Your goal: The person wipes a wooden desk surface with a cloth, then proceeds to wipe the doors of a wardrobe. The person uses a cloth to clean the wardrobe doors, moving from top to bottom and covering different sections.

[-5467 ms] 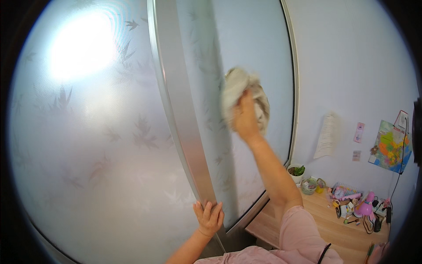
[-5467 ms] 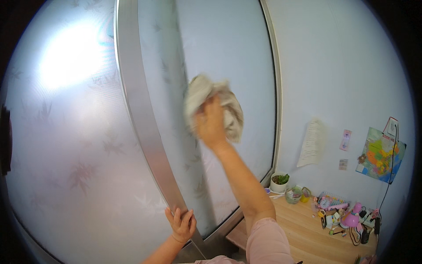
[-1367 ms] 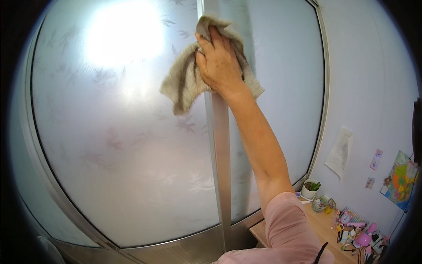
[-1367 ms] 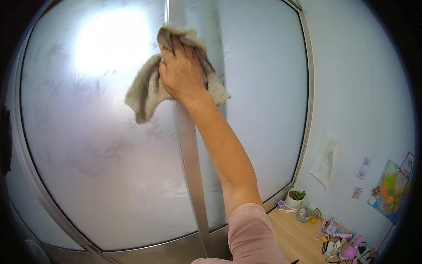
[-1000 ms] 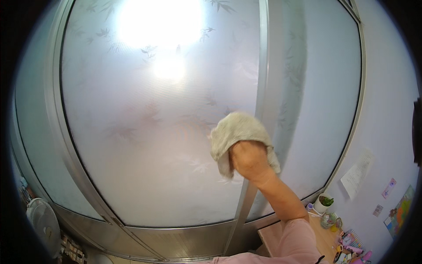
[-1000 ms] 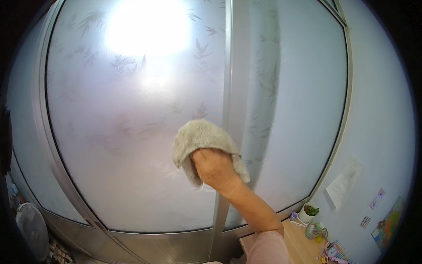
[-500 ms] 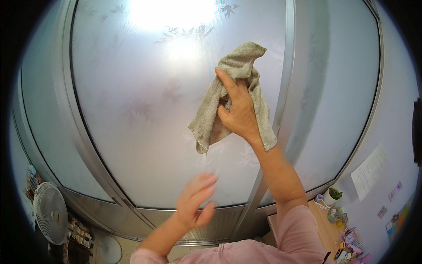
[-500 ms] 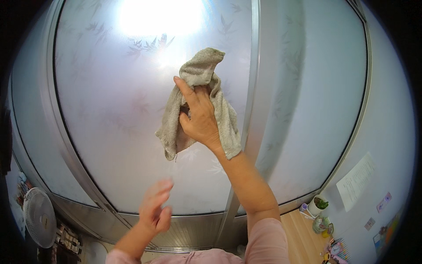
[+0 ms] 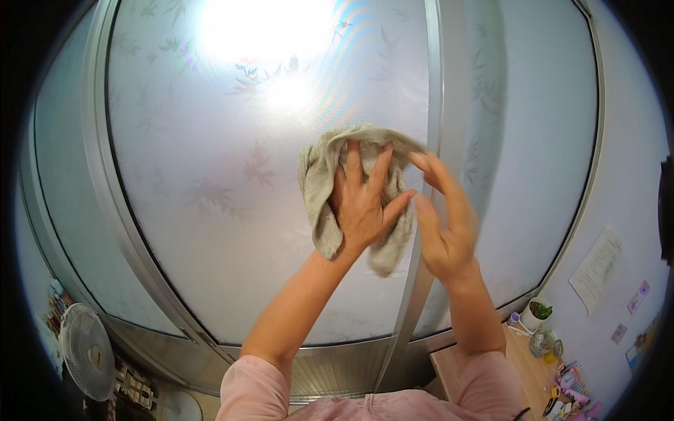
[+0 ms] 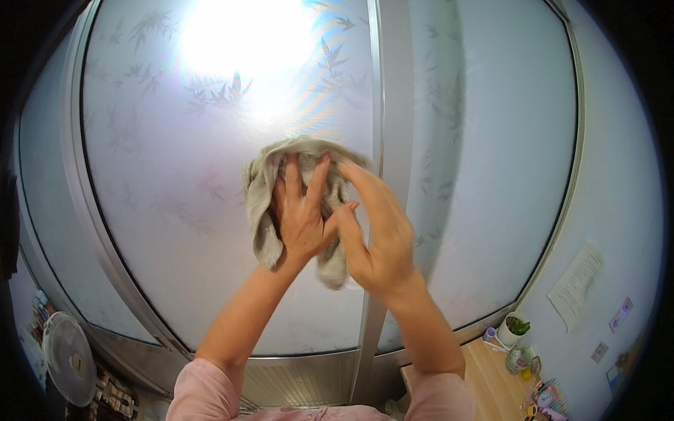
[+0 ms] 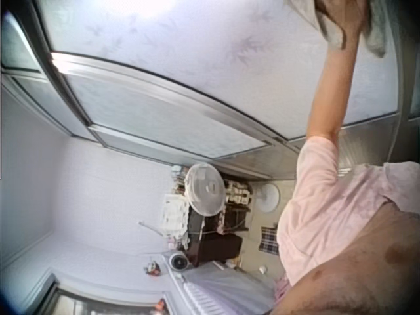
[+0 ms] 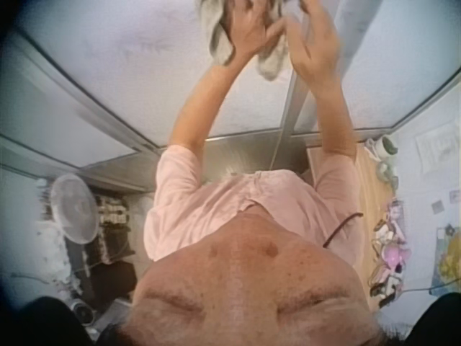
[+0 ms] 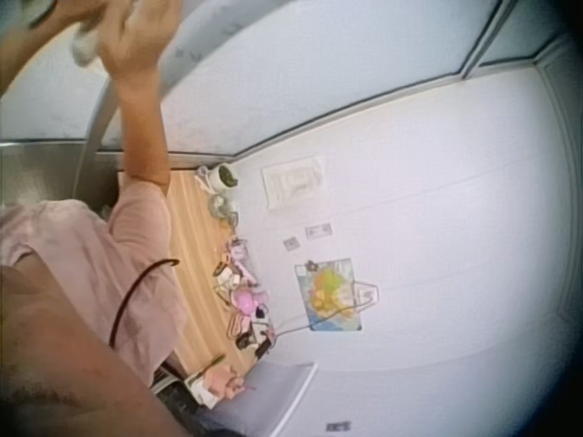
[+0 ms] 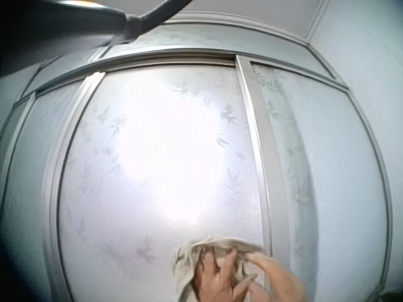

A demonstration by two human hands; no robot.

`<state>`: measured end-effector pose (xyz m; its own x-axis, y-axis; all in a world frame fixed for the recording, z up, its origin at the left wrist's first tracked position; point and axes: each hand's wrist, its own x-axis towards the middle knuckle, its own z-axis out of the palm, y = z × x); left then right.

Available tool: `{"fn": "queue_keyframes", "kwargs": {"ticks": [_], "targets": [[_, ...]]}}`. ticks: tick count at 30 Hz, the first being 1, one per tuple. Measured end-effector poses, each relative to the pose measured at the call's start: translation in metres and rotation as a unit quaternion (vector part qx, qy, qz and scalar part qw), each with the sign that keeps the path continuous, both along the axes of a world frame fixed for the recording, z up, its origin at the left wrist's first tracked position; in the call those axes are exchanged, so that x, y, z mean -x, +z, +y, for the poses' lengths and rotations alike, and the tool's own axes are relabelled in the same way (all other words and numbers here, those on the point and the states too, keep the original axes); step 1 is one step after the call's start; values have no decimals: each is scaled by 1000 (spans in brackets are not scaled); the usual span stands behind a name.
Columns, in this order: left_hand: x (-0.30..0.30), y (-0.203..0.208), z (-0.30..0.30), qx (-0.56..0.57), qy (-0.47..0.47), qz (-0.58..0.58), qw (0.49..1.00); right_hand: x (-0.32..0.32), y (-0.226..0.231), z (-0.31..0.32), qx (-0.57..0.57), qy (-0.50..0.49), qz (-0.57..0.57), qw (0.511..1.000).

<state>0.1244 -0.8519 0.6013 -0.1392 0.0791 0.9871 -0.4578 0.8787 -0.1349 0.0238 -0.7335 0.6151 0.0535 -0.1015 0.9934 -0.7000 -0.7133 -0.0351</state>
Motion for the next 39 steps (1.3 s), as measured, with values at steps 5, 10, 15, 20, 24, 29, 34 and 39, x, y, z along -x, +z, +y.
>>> {"fn": "queue_keyframes", "kwargs": {"ticks": [5,10,15,20,24,29,34,39], "targets": [[-42,72,-47,84,66,56,993,33,-105,35,-16,-71,20,997],[-123,187,-91,101,301,189,929,45,-206,48,-167,-76,18,983],[-9,101,-27,32,255,-59,965,67,-238,19,-44,-273,6,961],[3,29,-13,86,264,-354,893,50,-265,-41,-20,-293,-11,956],[-4,115,12,126,253,-272,920,65,-285,-55,13,-339,-9,941],[-57,253,-30,224,321,-29,920,64,-288,-52,5,-332,0,943],[-271,284,-164,98,441,164,877,52,-290,-61,15,-312,-19,950],[-250,243,-117,-159,333,322,872,65,-289,-60,21,-326,-17,945]]}}
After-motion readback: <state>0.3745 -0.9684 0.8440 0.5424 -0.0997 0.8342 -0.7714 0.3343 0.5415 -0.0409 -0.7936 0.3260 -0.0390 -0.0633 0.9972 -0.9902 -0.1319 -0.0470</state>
